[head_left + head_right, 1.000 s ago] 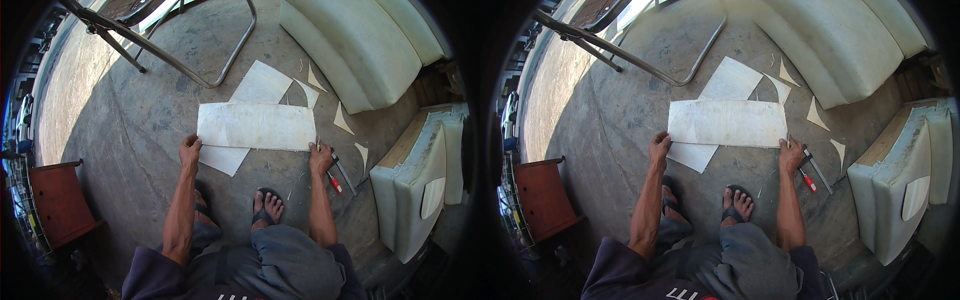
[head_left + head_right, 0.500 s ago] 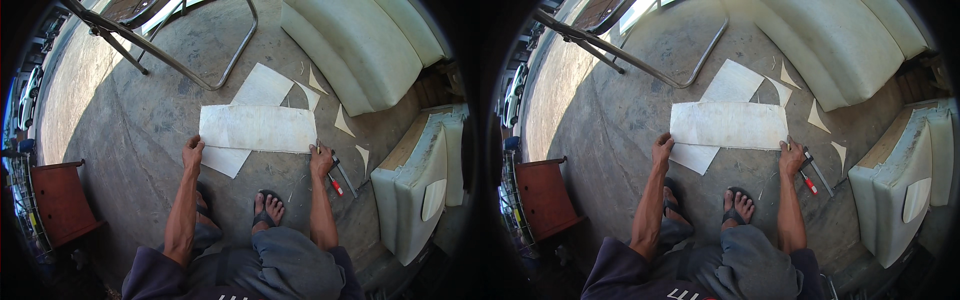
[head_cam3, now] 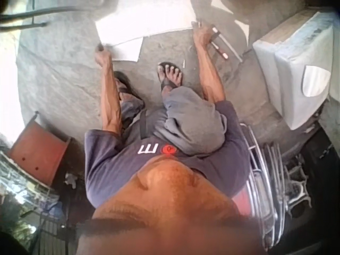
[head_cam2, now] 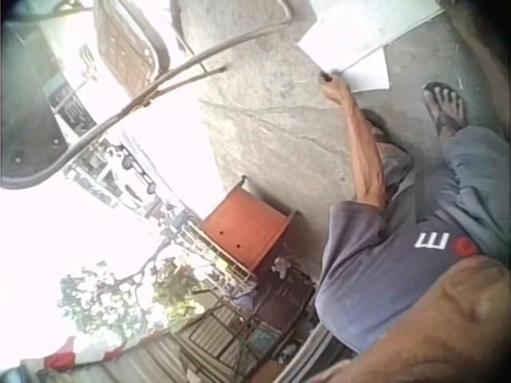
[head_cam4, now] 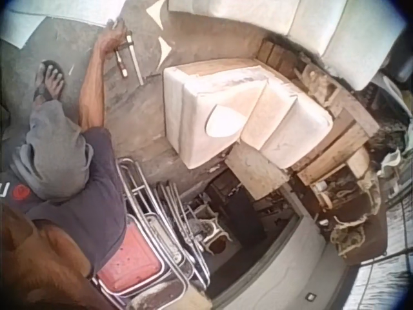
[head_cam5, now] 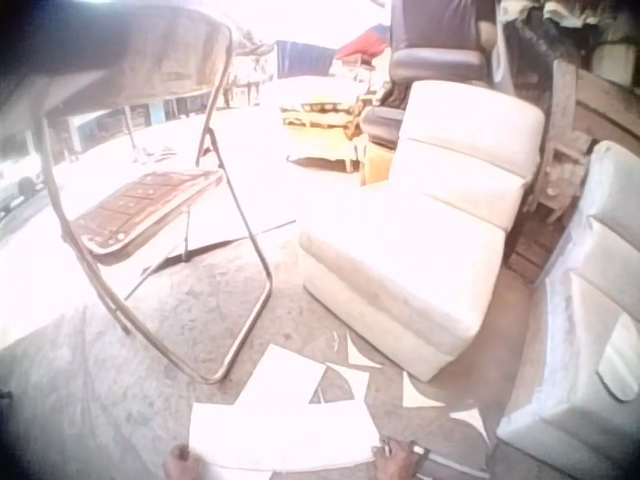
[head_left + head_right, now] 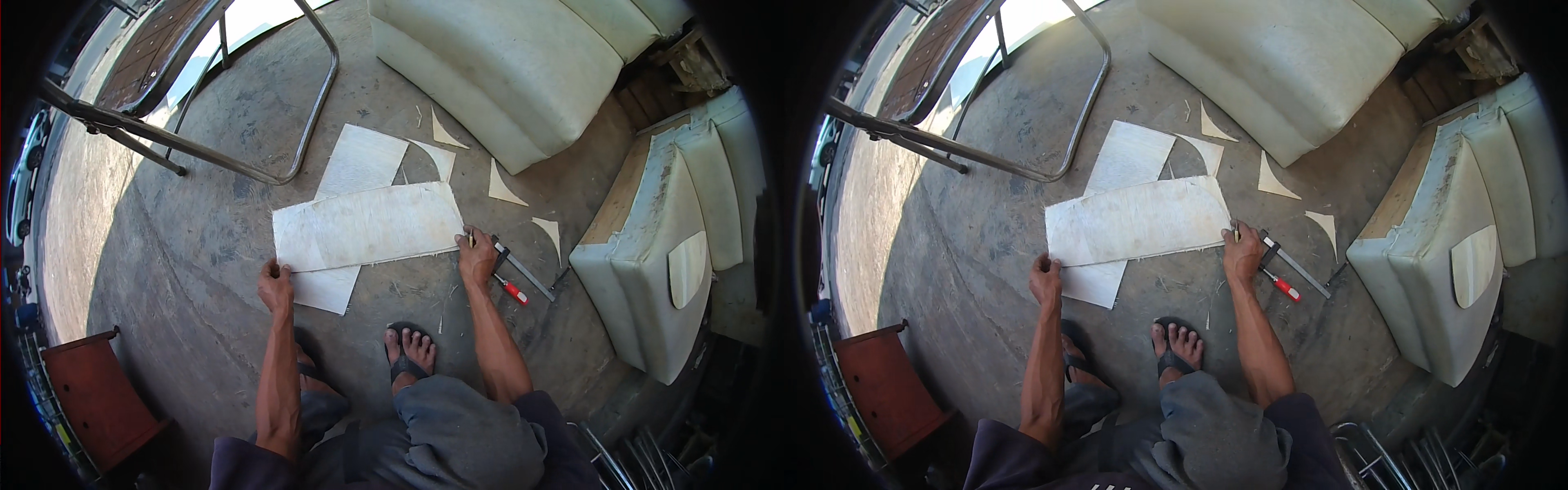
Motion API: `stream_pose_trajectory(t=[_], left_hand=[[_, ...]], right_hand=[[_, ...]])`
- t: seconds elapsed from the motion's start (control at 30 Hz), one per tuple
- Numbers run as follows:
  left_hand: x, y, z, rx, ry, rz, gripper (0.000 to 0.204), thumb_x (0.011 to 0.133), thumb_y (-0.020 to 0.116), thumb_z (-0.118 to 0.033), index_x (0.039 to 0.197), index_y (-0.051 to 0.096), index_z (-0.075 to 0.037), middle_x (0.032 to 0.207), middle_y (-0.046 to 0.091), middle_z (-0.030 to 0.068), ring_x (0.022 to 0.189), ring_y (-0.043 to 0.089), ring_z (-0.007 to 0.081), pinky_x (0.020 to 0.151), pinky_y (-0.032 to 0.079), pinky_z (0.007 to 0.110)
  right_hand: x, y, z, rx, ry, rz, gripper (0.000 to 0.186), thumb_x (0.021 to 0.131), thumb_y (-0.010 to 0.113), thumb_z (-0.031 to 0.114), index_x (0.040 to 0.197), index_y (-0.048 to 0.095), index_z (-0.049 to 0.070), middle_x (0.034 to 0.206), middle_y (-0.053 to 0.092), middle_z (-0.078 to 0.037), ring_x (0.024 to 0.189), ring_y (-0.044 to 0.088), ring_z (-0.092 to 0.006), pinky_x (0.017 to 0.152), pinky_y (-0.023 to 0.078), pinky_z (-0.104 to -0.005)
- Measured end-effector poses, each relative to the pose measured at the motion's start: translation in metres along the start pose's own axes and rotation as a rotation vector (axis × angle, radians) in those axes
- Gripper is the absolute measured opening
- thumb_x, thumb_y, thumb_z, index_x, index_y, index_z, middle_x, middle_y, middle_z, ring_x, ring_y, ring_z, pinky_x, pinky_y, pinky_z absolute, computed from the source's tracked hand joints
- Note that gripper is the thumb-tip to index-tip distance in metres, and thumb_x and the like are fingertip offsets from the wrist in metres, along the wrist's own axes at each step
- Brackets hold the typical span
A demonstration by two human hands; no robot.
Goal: The person traces the outline of a wooden furniture component onto a piece of light-colored upholstery fabric and then cuts the fabric using a knife.
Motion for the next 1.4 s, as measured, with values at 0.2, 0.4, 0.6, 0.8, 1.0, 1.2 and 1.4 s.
stream_pose_trajectory(t=[0.2,0.4,0.6,0.8,1.0,1.2,1.4], left_hand=[[0.007,0.000,0.007,0.119,0.084,-0.047,0.042,0.083,0.081,-0.015,0.122,0.073,-0.002,0.112,0.068,0.0163,0.095,0.069,0.0311,0.090,0.054,0.041],[0.024,0.005,0.001,0.136,0.062,0.058,0.039,0.077,0.087,-0.017,0.109,0.073,0.001,0.106,0.072,0.0155,0.094,0.070,0.0299,0.087,0.054,0.041],[0.069,-0.014,0.010,0.219,-0.028,0.304,0.041,0.069,0.094,-0.019,0.099,0.072,-0.003,0.093,0.075,0.0125,0.087,0.070,0.0267,0.079,0.054,0.039],[0.076,-0.003,-0.006,0.304,-0.035,0.449,0.037,0.068,0.095,-0.020,0.093,0.073,-0.004,0.092,0.075,0.0105,0.085,0.070,0.0227,0.077,0.053,0.038],[0.073,-0.009,-0.015,0.458,-0.009,0.429,0.040,0.068,0.095,-0.026,0.097,0.077,-0.005,0.098,0.078,0.0117,0.093,0.073,0.0259,0.082,0.055,0.039],[0.070,-0.007,-0.023,0.573,0.011,0.407,0.048,0.068,0.095,-0.031,0.104,0.079,-0.005,0.105,0.078,0.0140,0.100,0.074,0.0288,0.087,0.056,0.041],[0.084,-0.011,-0.020,0.579,-0.023,0.472,0.055,0.066,0.097,-0.035,0.105,0.079,0.000,0.106,0.078,0.0189,0.098,0.075,0.0309,0.086,0.057,0.039]], right_hand=[[-0.002,0.001,0.011,0.015,-0.033,-0.026,0.035,0.082,0.082,0.015,0.115,0.073,0.005,0.103,0.067,-0.018,0.095,0.067,-0.0377,0.085,0.052,-0.0447],[0.006,0.001,-0.010,-0.017,0.016,-0.039,0.036,0.081,0.083,0.017,0.113,0.072,0.003,0.101,0.071,-0.019,0.094,0.069,-0.0368,0.085,0.052,-0.0441],[0.005,0.005,0.001,-0.002,0.112,0.087,0.036,0.082,0.083,0.017,0.113,0.072,0.004,0.099,0.074,-0.021,0.090,0.071,-0.0350,0.083,0.053,-0.0424],[0.013,0.004,-0.013,-0.015,0.070,0.060,0.038,0.084,0.082,0.024,0.117,0.073,0.009,0.090,0.073,-0.012,0.084,0.070,-0.0274,0.081,0.053,-0.0394],[0.012,0.004,-0.008,-0.034,0.112,0.108,0.038,0.083,0.082,0.025,0.117,0.072,0.009,0.090,0.074,-0.012,0.086,0.071,-0.0268,0.081,0.053,-0.0400],[0.010,0.001,-0.006,-0.025,0.094,0.083,0.036,0.084,0.082,0.021,0.115,0.071,0.007,0.090,0.073,-0.015,0.083,0.070,-0.0294,0.079,0.053,-0.0409],[-0.003,0.004,0.005,-0.031,-0.025,-0.008,0.037,0.086,0.079,0.019,0.121,0.072,0.008,0.106,0.072,-0.019,0.097,0.069,-0.0360,0.086,0.053,-0.0444]])
Point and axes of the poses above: each hand's wrist, its own x-axis towards the middle knuckle, its own y-axis out of the palm, z = x × y, the point moved 4 cm from there along x, towards the middle knuckle
